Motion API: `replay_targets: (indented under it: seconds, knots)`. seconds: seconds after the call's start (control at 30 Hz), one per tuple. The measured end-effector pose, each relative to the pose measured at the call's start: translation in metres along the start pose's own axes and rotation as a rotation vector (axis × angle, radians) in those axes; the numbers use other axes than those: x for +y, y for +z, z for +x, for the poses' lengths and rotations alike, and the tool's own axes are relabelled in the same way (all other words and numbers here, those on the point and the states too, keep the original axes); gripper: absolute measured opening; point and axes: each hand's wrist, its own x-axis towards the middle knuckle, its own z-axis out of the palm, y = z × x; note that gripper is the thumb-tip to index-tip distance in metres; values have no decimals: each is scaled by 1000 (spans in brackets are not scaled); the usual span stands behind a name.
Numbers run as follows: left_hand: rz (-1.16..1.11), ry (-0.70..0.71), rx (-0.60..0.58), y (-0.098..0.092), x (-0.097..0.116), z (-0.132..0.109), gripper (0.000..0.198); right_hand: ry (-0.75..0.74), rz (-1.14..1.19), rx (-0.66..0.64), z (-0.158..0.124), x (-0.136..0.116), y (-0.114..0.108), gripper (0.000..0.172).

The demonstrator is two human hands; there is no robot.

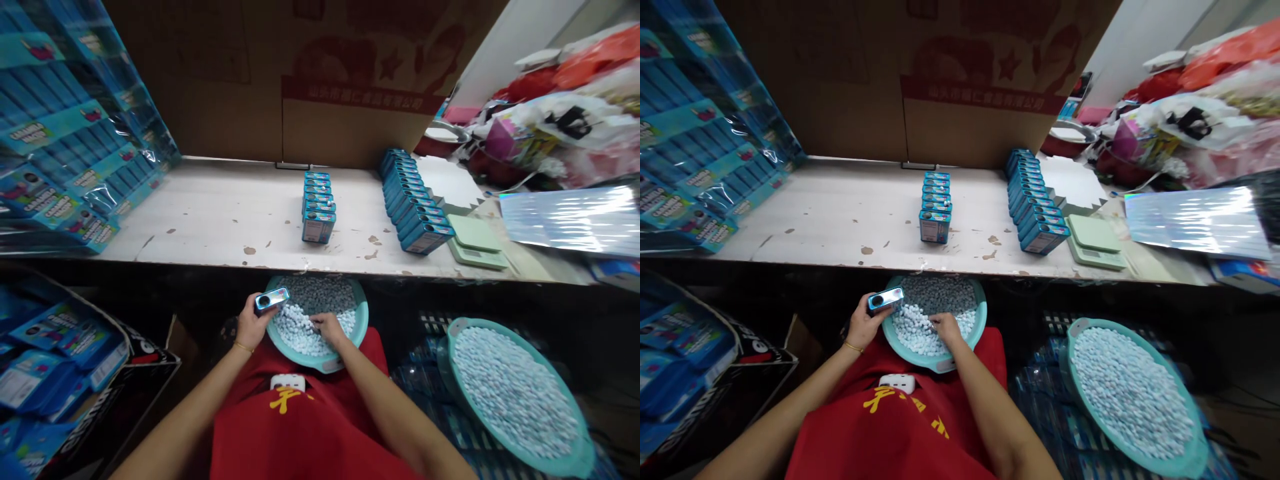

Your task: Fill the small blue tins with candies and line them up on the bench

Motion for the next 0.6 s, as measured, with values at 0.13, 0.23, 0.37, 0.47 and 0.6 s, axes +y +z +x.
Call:
replay_targets:
  seconds: [0.13,0.23,0.37,0.47,0.6]
  knots:
    - [-8,-4,21,-4,2,2,44,-9,123,-1,-18,5,-35,35]
    - [41,17,-7,-1,5,2,43,-63,217,8,-38,-9,-69,34]
    - [151,107,-94,10,10,1,39,-204,66,7,-57,-46,-109,34]
    - [219,173,-127,18,13,-3,37,-258,-268,-9,-62,-81,-122,32]
    - [278,223,-153,22,15,-9,35,-163,-605,-41,-63,-124,-118,29]
